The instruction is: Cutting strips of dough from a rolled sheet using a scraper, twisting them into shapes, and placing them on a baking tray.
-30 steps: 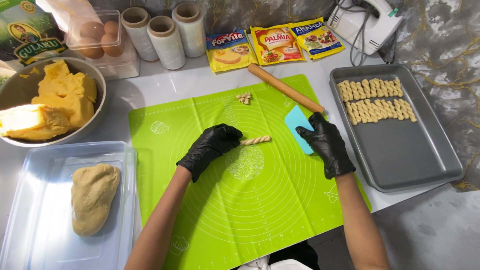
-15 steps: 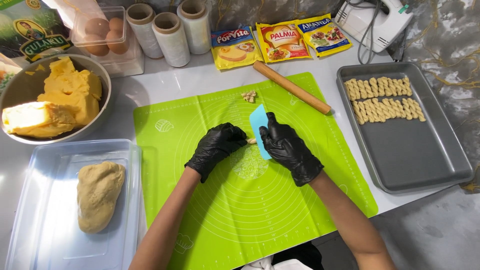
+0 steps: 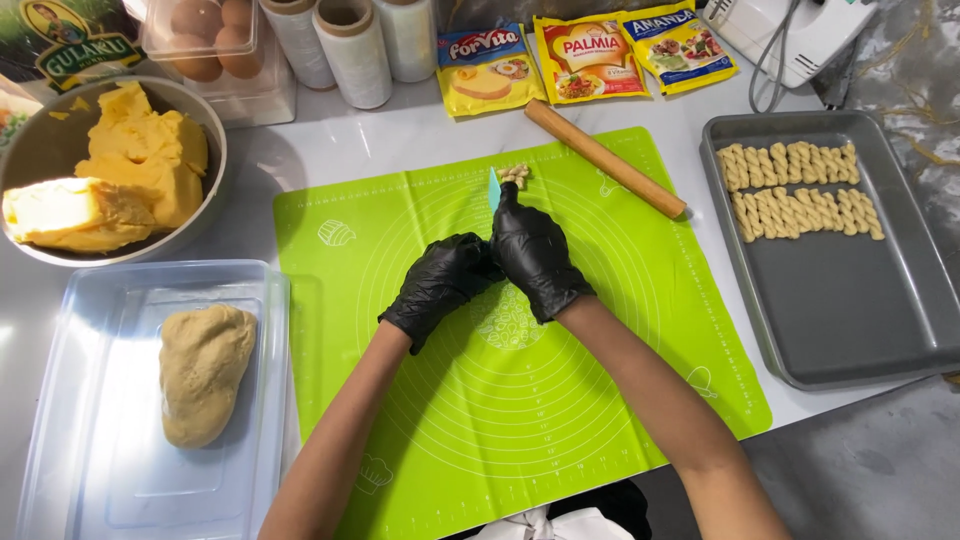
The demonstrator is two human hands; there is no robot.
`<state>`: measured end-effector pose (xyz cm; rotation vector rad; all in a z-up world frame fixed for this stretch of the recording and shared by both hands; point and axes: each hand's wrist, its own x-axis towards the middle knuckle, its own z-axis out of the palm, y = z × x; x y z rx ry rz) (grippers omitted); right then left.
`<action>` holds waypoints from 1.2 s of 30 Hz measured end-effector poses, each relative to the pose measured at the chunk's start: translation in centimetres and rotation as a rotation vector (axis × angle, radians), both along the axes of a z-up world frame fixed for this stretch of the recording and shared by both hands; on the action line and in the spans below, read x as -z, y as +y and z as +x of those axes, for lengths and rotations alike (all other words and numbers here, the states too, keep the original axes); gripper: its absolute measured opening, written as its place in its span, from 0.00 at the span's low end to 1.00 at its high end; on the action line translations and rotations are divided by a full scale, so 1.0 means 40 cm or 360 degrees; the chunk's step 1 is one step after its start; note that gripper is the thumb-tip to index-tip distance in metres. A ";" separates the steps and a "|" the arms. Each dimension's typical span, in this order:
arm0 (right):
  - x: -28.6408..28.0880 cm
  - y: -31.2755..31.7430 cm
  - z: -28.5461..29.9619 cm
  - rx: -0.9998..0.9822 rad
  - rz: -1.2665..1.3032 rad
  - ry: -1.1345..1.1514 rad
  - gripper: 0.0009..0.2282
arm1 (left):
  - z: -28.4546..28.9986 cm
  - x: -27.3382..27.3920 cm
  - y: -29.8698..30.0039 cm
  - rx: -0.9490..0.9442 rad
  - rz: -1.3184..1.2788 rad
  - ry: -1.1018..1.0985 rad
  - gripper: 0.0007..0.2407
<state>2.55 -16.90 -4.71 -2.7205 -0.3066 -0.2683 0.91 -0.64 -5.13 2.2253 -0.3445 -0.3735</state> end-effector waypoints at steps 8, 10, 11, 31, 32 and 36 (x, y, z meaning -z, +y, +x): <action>-0.075 -0.102 0.092 0.0231 0.0189 -0.0267 0.23 | -0.017 -0.060 0.019 -0.0052 -0.0503 0.0114 0.08; -0.099 -0.194 0.091 0.0273 0.0298 -0.0244 0.24 | -0.023 -0.068 0.031 -0.0062 -0.0586 0.0131 0.08; -0.096 -0.253 0.093 0.0319 0.0434 -0.0081 0.22 | -0.032 -0.087 0.035 -0.0089 -0.0712 0.0165 0.08; 0.019 -0.304 -0.152 -0.0537 0.0449 -0.0593 0.12 | 0.011 -0.065 0.003 -0.0173 -0.0492 0.0121 0.10; -0.033 -0.278 -0.176 -0.0455 0.0738 -0.0406 0.13 | 0.025 -0.050 0.005 -0.0010 -0.0428 -0.0076 0.10; -0.091 -0.249 -0.192 -0.0279 0.0774 -0.0360 0.14 | 0.091 -0.019 -0.017 0.0078 -0.0272 -0.0347 0.09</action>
